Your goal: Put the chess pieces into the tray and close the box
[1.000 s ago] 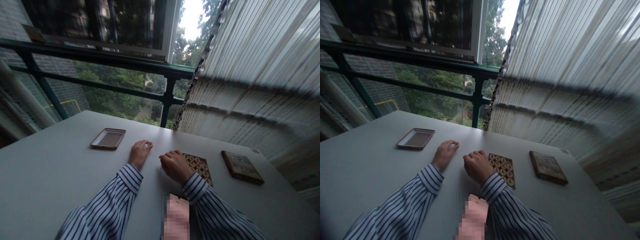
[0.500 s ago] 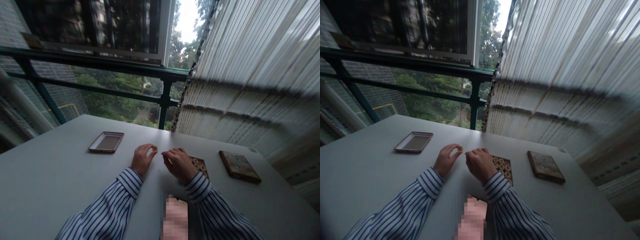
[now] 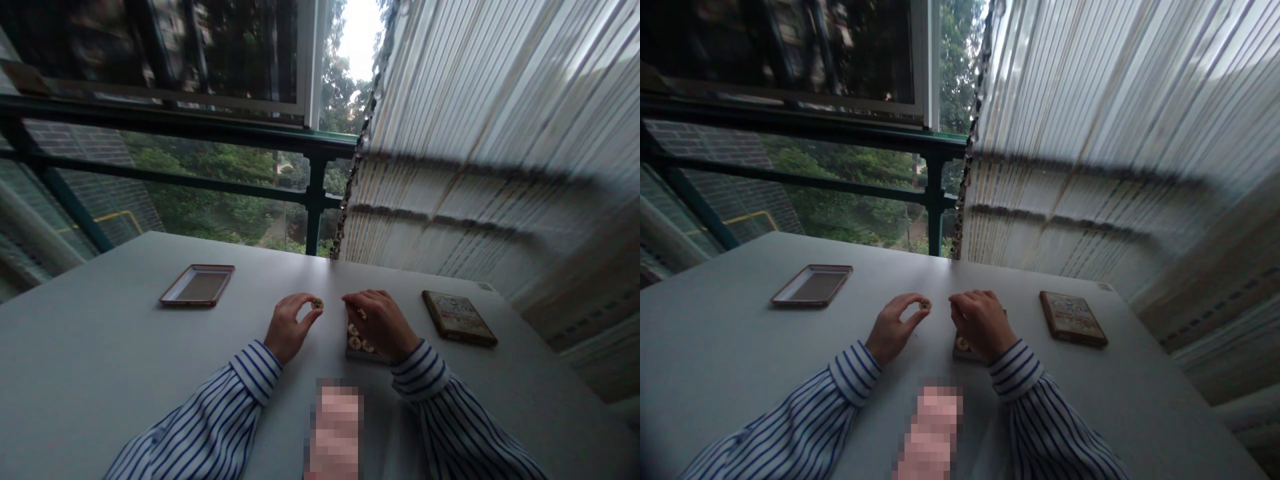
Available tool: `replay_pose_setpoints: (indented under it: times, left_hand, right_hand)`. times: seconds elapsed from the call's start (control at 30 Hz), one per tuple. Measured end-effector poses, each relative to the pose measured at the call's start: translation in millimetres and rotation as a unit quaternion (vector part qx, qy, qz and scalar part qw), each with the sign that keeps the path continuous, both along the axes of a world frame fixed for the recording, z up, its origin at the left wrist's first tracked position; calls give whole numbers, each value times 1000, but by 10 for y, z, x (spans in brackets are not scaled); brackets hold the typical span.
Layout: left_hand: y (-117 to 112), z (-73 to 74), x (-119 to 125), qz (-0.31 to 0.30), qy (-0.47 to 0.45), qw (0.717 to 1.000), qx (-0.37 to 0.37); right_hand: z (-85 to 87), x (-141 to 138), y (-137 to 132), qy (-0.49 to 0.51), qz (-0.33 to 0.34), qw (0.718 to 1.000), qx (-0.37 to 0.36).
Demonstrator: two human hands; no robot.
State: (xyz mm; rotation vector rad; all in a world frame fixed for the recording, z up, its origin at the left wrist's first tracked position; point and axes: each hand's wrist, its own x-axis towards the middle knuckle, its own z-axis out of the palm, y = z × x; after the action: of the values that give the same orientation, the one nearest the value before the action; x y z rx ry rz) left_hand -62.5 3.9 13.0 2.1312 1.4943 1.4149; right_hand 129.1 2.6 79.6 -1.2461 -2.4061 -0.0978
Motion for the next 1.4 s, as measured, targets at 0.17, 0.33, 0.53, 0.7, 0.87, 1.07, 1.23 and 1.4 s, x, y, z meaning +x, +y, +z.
replay_pose_setpoints:
  times: [0.17, 0.33, 0.53, 0.7, 0.87, 1.07, 1.23, 1.4]
  left_hand:
    - [-54, 39, 125, -19, -18, 1000, -16]
    - [-82, 88, 245, -31, -25, 999, -23]
    - [-45, 111, 423, -40, -37, 998, -28]
    - [2, 109, 551, -61, -44, 997, -29]
    - [57, 110, 642, -83, -49, 995, -27]
    - [148, 172, 748, -115, -68, 989, -67]
    - [216, 216, 851, -156, -121, 975, -106]
    - [224, 195, 904, -172, -155, 961, -151]
  right_hand:
    - [-43, 122, -46, 0, -9, 1000, -9]
    - [-70, 248, -60, 9, -14, 1000, -17]
    - [-101, 387, -53, 30, -33, 999, -11]
    - [-109, 510, -10, 66, -45, 997, -14]
    - [-120, 598, 36, 111, -43, 993, -19]
    - [-118, 658, 69, 137, -47, 989, -22]
    - [-91, 699, 78, 159, -50, 986, -29]
    - [-55, 681, 119, 150, -43, 987, -47]
